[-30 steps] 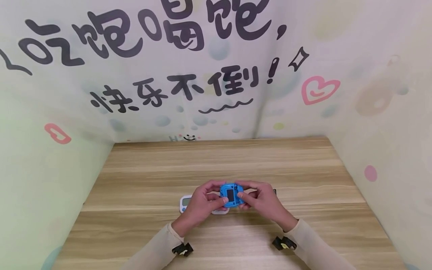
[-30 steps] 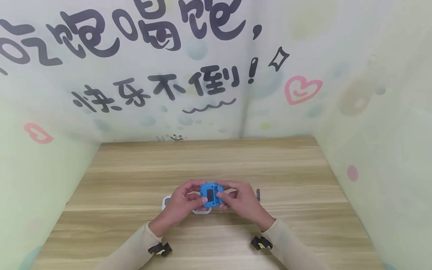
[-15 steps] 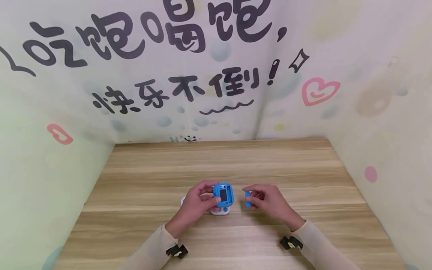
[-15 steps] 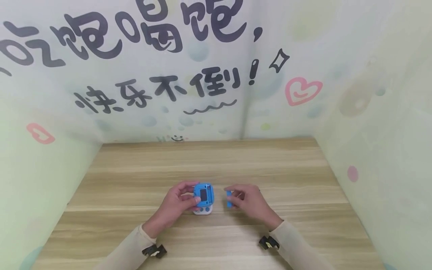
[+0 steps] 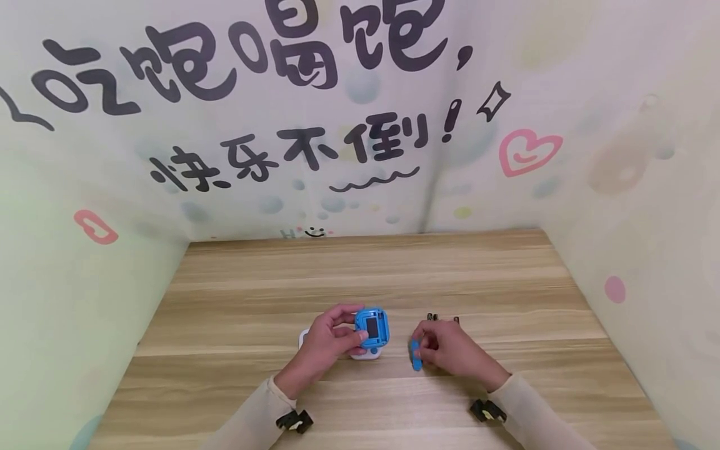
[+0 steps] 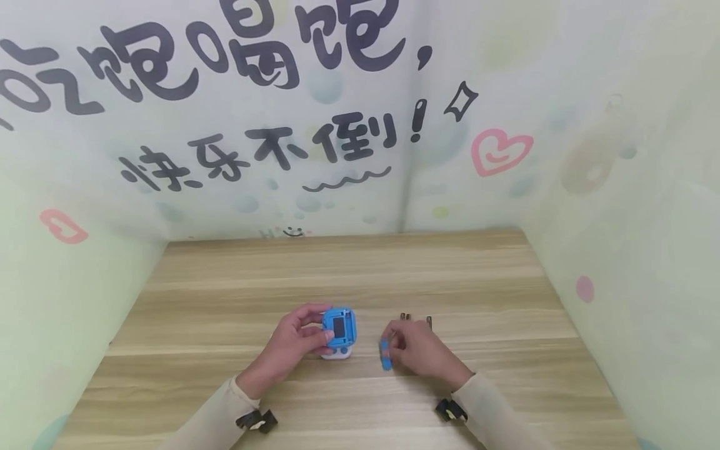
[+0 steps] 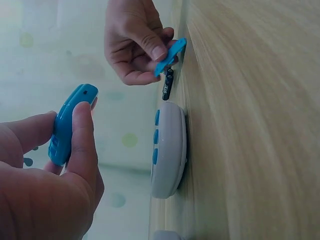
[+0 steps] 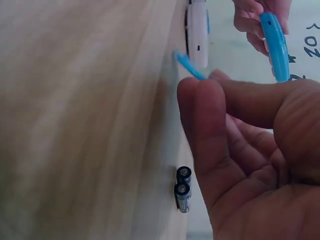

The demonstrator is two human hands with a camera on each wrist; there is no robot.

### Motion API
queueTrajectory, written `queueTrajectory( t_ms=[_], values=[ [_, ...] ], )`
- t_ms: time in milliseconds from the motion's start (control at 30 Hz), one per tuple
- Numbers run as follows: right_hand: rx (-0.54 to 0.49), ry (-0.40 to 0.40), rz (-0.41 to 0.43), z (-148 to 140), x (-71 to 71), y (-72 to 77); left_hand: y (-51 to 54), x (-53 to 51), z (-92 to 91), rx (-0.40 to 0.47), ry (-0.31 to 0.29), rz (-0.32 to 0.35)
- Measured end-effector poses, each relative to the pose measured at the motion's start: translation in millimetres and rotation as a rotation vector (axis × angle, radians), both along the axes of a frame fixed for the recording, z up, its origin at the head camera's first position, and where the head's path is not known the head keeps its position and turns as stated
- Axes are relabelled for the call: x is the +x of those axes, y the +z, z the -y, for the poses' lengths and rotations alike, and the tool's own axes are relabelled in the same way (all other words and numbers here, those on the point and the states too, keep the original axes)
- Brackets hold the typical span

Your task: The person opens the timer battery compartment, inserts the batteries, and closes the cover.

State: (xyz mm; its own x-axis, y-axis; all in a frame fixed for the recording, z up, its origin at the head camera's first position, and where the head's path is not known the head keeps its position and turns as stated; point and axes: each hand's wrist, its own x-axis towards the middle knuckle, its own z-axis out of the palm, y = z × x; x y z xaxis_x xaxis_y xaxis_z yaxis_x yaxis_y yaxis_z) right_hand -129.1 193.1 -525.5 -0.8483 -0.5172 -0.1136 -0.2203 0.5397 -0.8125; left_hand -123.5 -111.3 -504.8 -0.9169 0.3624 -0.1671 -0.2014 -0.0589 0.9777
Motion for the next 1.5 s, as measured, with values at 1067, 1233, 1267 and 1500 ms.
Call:
queueTrajectory(
  t_ms=[1067, 1233, 1267, 1500],
  values=[
    [0.125, -0.158, -0.256, -15, -17.7, 11.8, -1.0, -0.9, 1.3, 0.014, -0.027, 0.012],
    [0.196, -0.184, -0.32, -19, -26.6, 9.5, -0.1, -1.6, 0.6, 0.018, -0.038, 0.014],
    [0.209, -0.187, -0.318, -20, -28.2, 8.7, 0.0, -1.6, 0.6, 0.017, -0.037, 0.015],
    [0.318, -0.137, -0.272, -23, -36.4, 1.6, -1.0, -1.3, 0.2, 0.015, -0.046, 0.017]
  ],
)
